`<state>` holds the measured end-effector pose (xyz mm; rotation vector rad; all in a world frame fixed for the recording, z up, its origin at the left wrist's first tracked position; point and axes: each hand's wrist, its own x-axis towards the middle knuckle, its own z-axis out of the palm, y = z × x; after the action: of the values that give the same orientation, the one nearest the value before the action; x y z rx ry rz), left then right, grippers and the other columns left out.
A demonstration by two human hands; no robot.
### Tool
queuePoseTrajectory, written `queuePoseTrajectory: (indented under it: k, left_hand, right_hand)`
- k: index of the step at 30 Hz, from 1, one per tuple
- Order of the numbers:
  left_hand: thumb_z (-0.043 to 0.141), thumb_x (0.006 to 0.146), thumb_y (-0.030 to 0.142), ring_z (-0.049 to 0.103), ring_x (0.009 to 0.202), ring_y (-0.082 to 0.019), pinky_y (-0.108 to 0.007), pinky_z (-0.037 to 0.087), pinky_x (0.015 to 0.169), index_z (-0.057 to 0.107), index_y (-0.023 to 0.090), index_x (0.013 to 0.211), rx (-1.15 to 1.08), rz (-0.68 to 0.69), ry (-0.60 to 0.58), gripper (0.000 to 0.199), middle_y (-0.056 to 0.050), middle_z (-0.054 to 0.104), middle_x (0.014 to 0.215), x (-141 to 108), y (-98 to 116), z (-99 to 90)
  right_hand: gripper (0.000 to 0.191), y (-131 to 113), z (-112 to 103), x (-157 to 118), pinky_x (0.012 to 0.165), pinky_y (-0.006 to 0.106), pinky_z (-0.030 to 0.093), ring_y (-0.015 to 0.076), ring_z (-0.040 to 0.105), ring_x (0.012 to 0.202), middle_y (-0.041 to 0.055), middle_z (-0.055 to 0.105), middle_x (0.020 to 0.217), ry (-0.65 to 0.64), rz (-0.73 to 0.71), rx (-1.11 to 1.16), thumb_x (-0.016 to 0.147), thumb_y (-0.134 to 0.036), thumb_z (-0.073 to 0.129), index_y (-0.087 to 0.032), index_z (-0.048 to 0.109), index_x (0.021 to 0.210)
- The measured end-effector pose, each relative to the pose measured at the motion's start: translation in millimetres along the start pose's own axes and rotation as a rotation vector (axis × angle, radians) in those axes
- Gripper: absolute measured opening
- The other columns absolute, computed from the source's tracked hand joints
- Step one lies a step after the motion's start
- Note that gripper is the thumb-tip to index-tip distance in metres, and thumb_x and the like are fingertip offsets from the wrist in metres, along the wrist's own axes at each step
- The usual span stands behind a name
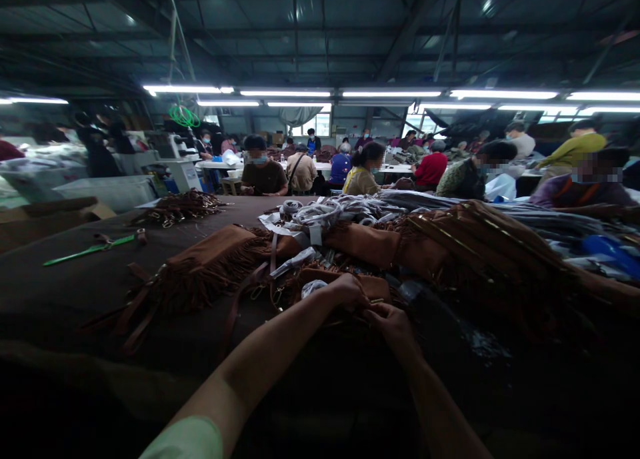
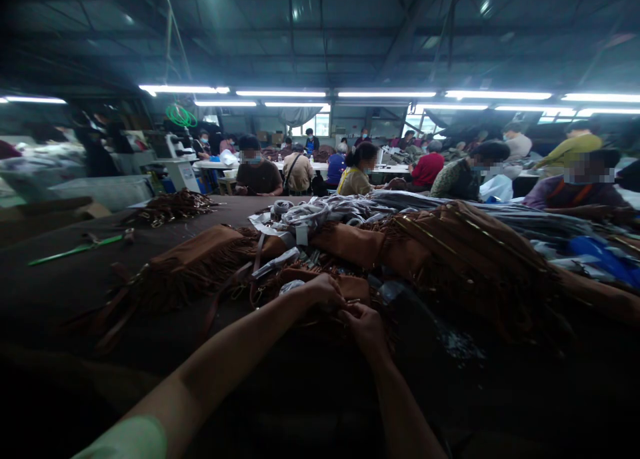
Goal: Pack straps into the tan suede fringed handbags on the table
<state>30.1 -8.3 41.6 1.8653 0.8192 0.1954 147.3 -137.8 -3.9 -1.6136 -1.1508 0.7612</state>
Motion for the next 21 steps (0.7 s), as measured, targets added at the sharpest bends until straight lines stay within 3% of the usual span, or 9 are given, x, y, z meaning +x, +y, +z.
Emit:
queuePoseTrajectory:
  k: [3,6,10,15,21]
  left_hand:
    - [0.066,0.063,0.018,0.047,0.050,-0.007,-0.019,0.036,0.050,0.066,0.010,0.065,-0.046,0.096,0.141,0.009,0.003,0.055,0.054,2,-3,3.2]
    - [0.060,0.070,0.017,0.045,0.048,-0.005,-0.016,0.033,0.047,0.060,0.010,0.068,-0.179,0.160,0.307,0.007,0.004,0.055,0.055,1,-4,11.2]
    - [0.059,0.076,0.025,0.049,0.042,-0.005,-0.016,0.035,0.045,0.055,0.011,0.078,-0.438,0.140,0.257,0.014,0.001,0.061,0.059,1,-3,24.7]
    - [0.070,0.068,0.033,0.060,0.050,-0.012,-0.021,0.043,0.050,0.054,0.012,0.079,-0.597,0.177,0.194,0.029,-0.002,0.064,0.063,-1,-7,29.6]
    - [0.080,0.053,0.038,0.055,0.049,-0.010,-0.020,0.040,0.049,0.063,0.009,0.074,-0.570,0.285,0.191,0.040,-0.002,0.063,0.058,-2,-13,29.4]
  right_hand:
    - [0.052,4,-7,2,0.059,0.029,0.052,0.0210,0.067,0.067,0.0053,0.071,0.076,-0.008,0.091,0.275,0.054,-0.041,0.078,-0.013,0.066,0.096]
    - [0.057,3,-15,5,0.061,0.028,0.055,0.0183,0.068,0.069,0.0030,0.070,0.082,0.069,0.157,0.618,0.047,-0.032,0.084,-0.017,0.062,0.097]
    - [0.048,-6,-23,11,0.058,0.025,0.058,0.0153,0.068,0.069,0.0001,0.071,0.082,0.178,0.163,0.849,0.050,-0.026,0.086,-0.020,0.060,0.090]
    - [0.045,-9,-23,16,0.058,0.024,0.059,0.0149,0.068,0.068,0.0008,0.072,0.083,0.260,0.132,0.895,0.050,-0.027,0.087,-0.020,0.061,0.086]
    - [0.046,-4,-20,13,0.053,0.026,0.058,0.0180,0.069,0.069,0.0033,0.072,0.086,0.239,0.151,0.725,0.055,-0.036,0.083,-0.020,0.065,0.095]
